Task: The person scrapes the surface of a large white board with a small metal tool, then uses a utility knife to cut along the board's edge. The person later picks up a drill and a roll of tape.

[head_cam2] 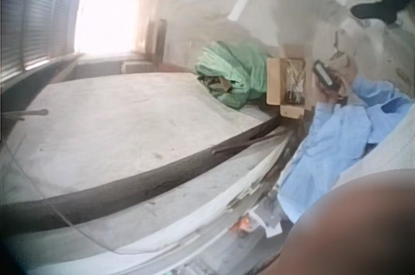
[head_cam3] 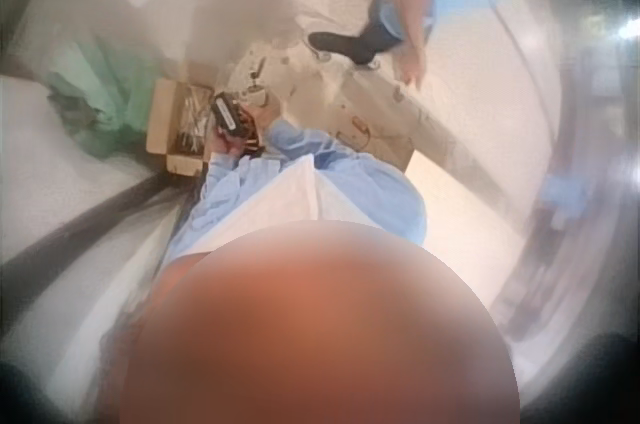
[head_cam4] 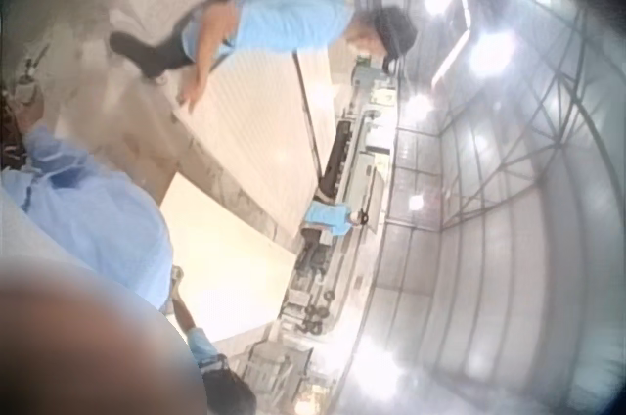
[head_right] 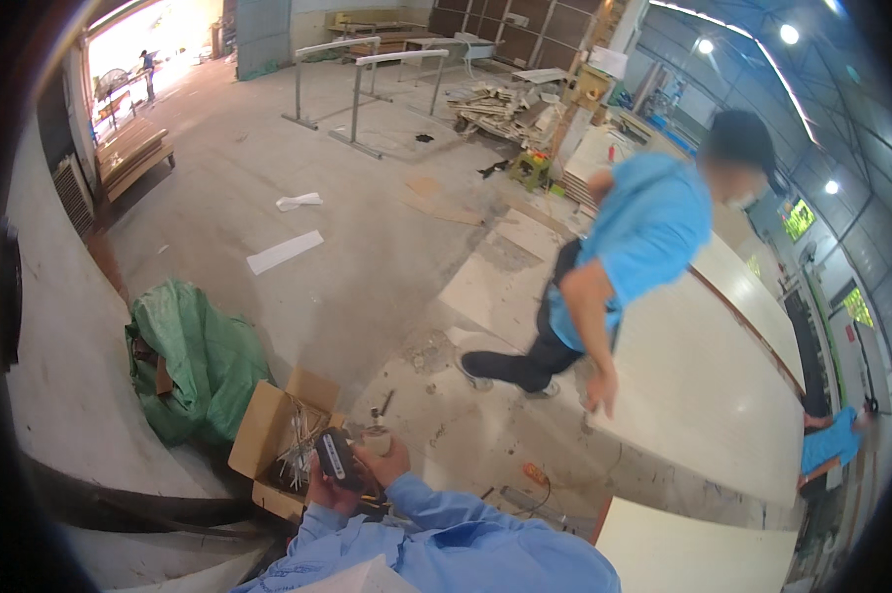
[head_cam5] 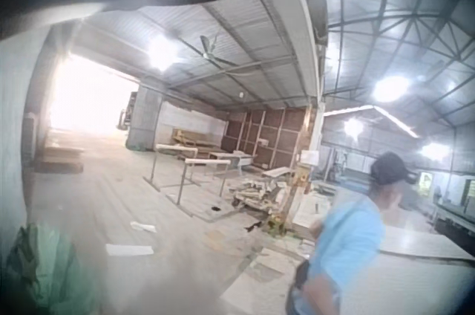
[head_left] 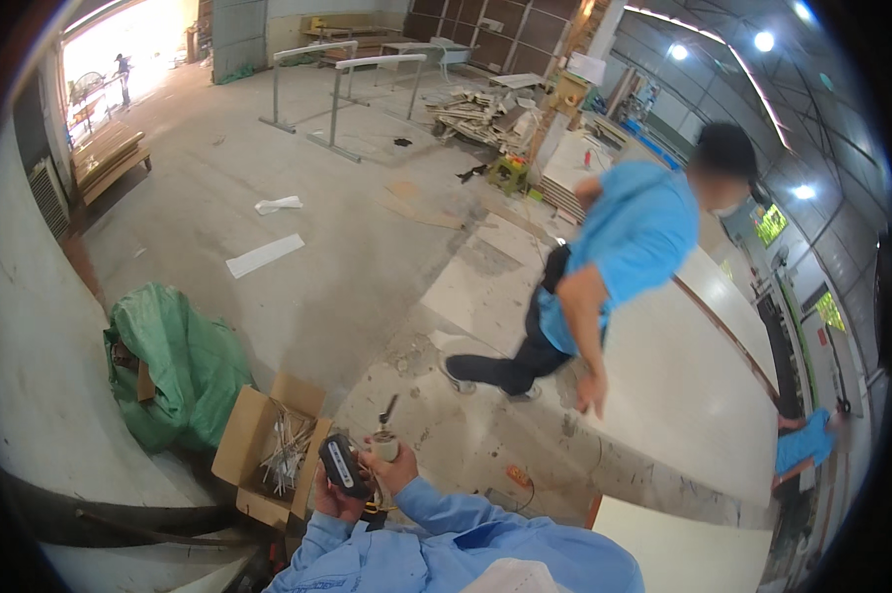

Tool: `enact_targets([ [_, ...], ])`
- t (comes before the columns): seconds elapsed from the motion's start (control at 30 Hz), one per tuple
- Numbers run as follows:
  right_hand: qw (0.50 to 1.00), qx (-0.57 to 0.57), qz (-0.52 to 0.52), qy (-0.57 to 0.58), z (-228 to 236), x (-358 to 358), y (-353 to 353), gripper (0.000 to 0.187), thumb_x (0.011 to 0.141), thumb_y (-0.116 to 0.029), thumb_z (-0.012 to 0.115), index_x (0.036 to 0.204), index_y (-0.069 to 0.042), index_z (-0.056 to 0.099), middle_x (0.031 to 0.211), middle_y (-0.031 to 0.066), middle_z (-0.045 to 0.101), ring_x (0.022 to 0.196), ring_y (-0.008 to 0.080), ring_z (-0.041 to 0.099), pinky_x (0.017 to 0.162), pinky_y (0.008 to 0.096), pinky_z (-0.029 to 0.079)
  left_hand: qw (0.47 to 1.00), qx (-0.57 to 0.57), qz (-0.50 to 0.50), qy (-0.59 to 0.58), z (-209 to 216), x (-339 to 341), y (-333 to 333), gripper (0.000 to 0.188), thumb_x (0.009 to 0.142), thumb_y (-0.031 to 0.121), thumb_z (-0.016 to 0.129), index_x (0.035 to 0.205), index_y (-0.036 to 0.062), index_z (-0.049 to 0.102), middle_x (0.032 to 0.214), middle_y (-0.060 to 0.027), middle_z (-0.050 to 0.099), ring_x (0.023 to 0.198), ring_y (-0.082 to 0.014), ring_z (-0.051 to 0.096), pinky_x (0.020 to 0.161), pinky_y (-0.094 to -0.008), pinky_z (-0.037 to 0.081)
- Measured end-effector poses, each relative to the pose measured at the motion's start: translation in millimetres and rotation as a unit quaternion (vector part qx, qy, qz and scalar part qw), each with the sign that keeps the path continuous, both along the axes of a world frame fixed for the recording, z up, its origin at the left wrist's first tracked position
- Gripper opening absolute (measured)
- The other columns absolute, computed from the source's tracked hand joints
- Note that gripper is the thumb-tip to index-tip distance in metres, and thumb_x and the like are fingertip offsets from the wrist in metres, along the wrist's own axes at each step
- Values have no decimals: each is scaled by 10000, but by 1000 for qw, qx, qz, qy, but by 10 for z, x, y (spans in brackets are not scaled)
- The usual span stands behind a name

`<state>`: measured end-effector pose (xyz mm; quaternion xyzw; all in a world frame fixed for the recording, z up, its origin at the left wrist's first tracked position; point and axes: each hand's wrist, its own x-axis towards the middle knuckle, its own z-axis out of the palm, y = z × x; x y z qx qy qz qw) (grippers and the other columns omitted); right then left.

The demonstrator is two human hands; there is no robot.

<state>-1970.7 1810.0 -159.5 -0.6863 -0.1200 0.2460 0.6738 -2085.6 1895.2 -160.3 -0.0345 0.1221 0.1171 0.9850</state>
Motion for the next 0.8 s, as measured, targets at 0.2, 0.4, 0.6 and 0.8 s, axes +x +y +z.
enact_targets([
  [0.2, 969, -13, -101, 225, -30, 876, 370, 278, 783, -45, 756, 1027, -22, 624, 904, 97, 682, 770, 192, 677, 656, 300, 570, 996, 80, -43, -18, 199, 808, 536, 725, 859, 568, 597, 1338, 41, 465, 1168, -136, 592, 979, -255, 609, 869, -412, 495],
  [0.4, 941, 119, -143, 282, 276, 1600, 390, 268, 792, -79, 747, 1019, -18, 620, 869, 88, 678, 800, 204, 678, 695, 351, 575, 980, 115, -165, -11, 249, 1708, 773, 787, 802, 602, 648, 1318, 34, 476, 1159, -114, 587, 947, -229, 602, 838, -392, 497],
  [0.6, 886, 277, -198, 314, 151, 2629, 246, 136, 852, -84, 680, 963, -43, 612, 860, 64, 652, 760, 178, 644, 703, 319, 563, 962, 124, -241, 15, 212, 2839, 825, 801, 805, 612, 632, 1321, 23, 462, 1167, -110, 569, 960, -220, 588, 842, -380, 480],
  [0.8, 824, 436, -179, 314, -132, 3910, -44, 206, 888, -84, 616, 1083, -23, 586, 1103, 139, 633, 1013, 263, 630, 876, 422, 548, 963, 31, -269, 14, 134, 4336, 769, 847, 776, 597, 665, 1340, 9, 432, 1177, -149, 531, 968, -230, 547, 860, -362, 447],
])
